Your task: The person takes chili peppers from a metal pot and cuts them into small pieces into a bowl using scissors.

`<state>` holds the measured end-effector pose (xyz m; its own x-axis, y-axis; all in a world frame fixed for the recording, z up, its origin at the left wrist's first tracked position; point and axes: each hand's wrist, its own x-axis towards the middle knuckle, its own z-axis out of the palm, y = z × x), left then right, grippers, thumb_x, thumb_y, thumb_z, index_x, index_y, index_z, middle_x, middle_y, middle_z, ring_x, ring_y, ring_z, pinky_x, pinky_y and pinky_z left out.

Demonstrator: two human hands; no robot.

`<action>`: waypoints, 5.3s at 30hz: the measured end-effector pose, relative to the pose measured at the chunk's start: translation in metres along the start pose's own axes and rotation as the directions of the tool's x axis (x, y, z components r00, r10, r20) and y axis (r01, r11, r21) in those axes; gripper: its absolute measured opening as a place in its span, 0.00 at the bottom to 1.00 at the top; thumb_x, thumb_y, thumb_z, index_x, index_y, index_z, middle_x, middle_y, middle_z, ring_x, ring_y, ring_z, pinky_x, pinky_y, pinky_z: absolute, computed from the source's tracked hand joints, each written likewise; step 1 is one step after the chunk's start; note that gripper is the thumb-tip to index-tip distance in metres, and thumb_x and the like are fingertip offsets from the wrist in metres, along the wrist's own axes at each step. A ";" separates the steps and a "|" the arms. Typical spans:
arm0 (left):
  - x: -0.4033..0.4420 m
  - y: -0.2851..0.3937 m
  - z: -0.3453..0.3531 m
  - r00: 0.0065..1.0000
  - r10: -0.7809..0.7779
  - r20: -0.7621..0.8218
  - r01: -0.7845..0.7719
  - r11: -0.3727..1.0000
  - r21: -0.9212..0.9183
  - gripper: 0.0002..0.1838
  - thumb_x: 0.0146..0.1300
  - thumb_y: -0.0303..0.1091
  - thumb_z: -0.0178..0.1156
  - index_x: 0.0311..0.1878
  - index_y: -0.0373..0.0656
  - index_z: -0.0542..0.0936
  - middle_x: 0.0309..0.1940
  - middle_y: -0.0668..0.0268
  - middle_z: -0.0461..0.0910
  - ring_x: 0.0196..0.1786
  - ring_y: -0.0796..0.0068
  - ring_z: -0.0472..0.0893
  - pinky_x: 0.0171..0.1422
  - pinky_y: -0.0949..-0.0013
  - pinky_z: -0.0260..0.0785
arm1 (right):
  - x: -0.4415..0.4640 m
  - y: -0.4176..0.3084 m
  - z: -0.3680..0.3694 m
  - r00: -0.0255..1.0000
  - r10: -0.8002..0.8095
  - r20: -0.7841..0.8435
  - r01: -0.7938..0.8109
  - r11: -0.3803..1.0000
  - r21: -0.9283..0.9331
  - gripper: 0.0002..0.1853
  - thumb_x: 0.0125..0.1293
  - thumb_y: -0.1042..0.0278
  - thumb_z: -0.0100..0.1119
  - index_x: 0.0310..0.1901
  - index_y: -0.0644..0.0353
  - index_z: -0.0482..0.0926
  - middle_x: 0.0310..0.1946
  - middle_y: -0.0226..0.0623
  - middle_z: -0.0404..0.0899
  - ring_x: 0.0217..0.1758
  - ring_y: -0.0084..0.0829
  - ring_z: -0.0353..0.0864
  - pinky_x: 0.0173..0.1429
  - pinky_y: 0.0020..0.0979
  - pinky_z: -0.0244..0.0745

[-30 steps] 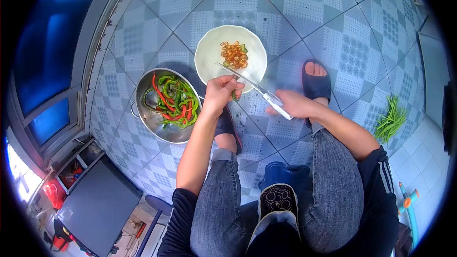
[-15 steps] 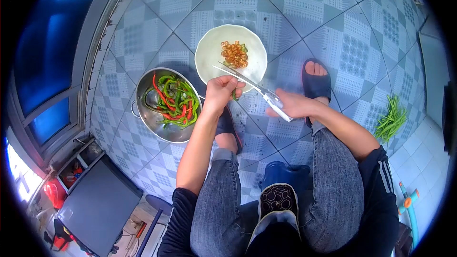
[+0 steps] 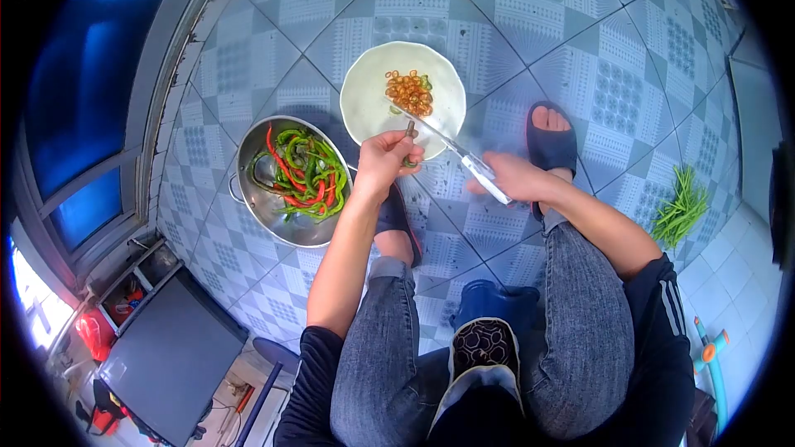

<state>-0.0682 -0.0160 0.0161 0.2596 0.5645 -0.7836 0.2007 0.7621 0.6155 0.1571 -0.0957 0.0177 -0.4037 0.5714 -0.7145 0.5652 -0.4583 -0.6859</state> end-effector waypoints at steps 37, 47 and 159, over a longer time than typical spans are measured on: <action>0.000 0.003 0.004 0.999 0.019 -0.035 -0.019 1.000 -0.008 0.11 0.62 0.28 0.53 0.44 0.29 0.74 0.29 0.59 0.79 0.28 0.75 0.78 0.33 0.74 0.76 | 0.006 0.009 0.006 0.997 -0.075 -0.011 0.075 0.996 0.053 0.36 0.51 0.35 0.57 0.34 0.72 0.69 0.30 0.56 0.76 0.36 0.49 0.78 0.40 0.39 0.71; 0.006 -0.004 -0.001 0.997 0.068 0.023 -0.068 0.997 -0.022 0.09 0.62 0.27 0.52 0.35 0.29 0.76 0.25 0.62 0.77 0.26 0.77 0.76 0.31 0.75 0.73 | 0.001 0.007 0.006 0.997 -0.066 0.048 0.064 0.998 0.023 0.42 0.50 0.31 0.55 0.41 0.74 0.66 0.35 0.59 0.75 0.40 0.51 0.78 0.43 0.39 0.71; 0.000 0.008 -0.002 1.000 -0.017 -0.015 0.017 1.000 -0.019 0.12 0.59 0.22 0.54 0.44 0.25 0.71 0.34 0.52 0.79 0.36 0.67 0.82 0.39 0.76 0.77 | 0.001 0.008 0.008 0.999 -0.040 -0.013 0.039 0.998 -0.059 0.29 0.54 0.45 0.59 0.37 0.69 0.68 0.29 0.50 0.74 0.34 0.43 0.76 0.37 0.36 0.69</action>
<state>-0.0684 -0.0092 0.0211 0.2417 0.5558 -0.7954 0.1869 0.7777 0.6002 0.1549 -0.1043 0.0106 -0.4164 0.5980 -0.6849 0.5905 -0.3949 -0.7038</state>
